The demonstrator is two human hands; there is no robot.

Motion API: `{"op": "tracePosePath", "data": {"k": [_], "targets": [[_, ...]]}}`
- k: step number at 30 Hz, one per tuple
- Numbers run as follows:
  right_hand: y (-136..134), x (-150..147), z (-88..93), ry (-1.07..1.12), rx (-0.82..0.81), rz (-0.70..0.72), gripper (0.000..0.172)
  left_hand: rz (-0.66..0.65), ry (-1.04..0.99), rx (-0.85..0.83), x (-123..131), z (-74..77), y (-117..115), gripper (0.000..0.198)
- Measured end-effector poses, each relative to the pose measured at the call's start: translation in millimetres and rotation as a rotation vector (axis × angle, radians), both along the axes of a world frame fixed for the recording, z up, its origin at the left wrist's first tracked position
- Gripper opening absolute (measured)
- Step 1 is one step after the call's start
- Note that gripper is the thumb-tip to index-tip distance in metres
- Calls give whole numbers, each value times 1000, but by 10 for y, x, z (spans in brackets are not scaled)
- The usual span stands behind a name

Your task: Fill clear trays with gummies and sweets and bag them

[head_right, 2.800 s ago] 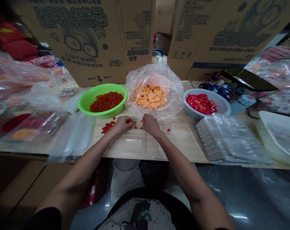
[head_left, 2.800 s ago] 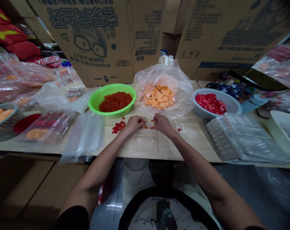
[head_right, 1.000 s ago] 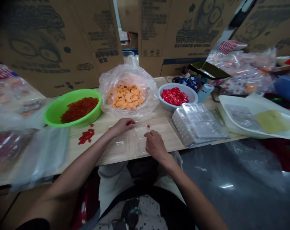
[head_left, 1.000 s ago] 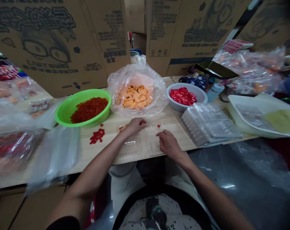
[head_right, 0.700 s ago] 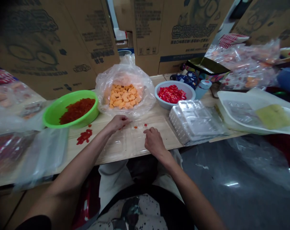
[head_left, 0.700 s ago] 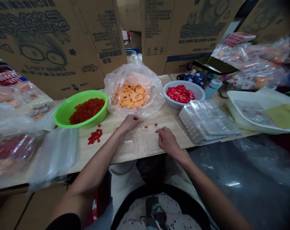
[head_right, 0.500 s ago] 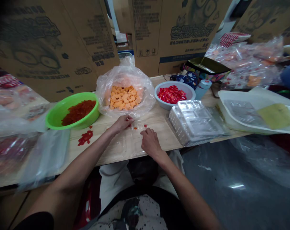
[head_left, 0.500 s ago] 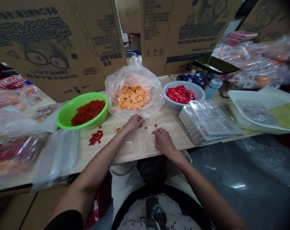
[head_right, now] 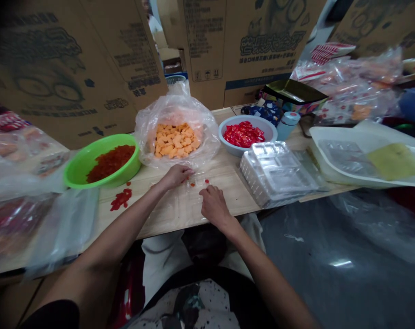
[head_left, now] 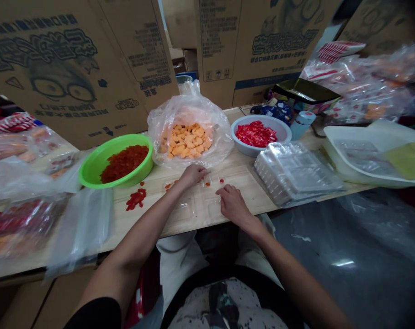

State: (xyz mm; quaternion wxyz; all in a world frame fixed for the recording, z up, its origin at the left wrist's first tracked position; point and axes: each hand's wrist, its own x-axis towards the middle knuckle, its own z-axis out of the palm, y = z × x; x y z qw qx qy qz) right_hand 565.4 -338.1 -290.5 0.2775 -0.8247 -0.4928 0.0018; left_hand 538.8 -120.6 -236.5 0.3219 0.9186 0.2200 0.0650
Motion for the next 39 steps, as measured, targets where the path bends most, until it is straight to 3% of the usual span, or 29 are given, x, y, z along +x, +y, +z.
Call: {"op": "tracePosePath", "data": {"k": [7, 10, 12, 14, 17, 19, 22, 28, 36, 39], "targets": [[-22, -25, -16, -11, 14, -3, 31, 44, 18, -31, -45, 83, -7, 33], [-5, -45, -39, -21, 13, 0, 32, -52, 52, -93, -59, 101, -132, 23], [9, -59, -53, -36, 10, 3, 31, -136, 79, -104, -28, 105, -229, 27], [18, -71, -59, -48, -4, 5, 31, -148, 125, 3, 14, 120, -290, 34], [19, -87, -50, -51, -15, 4, 29, -15, 176, 271, 41, 167, -280, 26], [16, -94, -40, -47, -10, 7, 28, 65, 198, 362, 23, 185, -247, 22], [22, -95, -40, -43, -3, 12, 30, 91, 242, 397, -21, 146, -249, 22], [49, -60, -75, -58, -20, 18, 31, 11, 262, 462, -51, 14, -358, 27], [45, -48, -70, -65, -26, 13, 31, -45, 227, 493, -79, 125, -321, 31], [42, -51, -67, -71, -18, 18, 31, -163, 200, 447, 0, 154, -319, 28]]}}
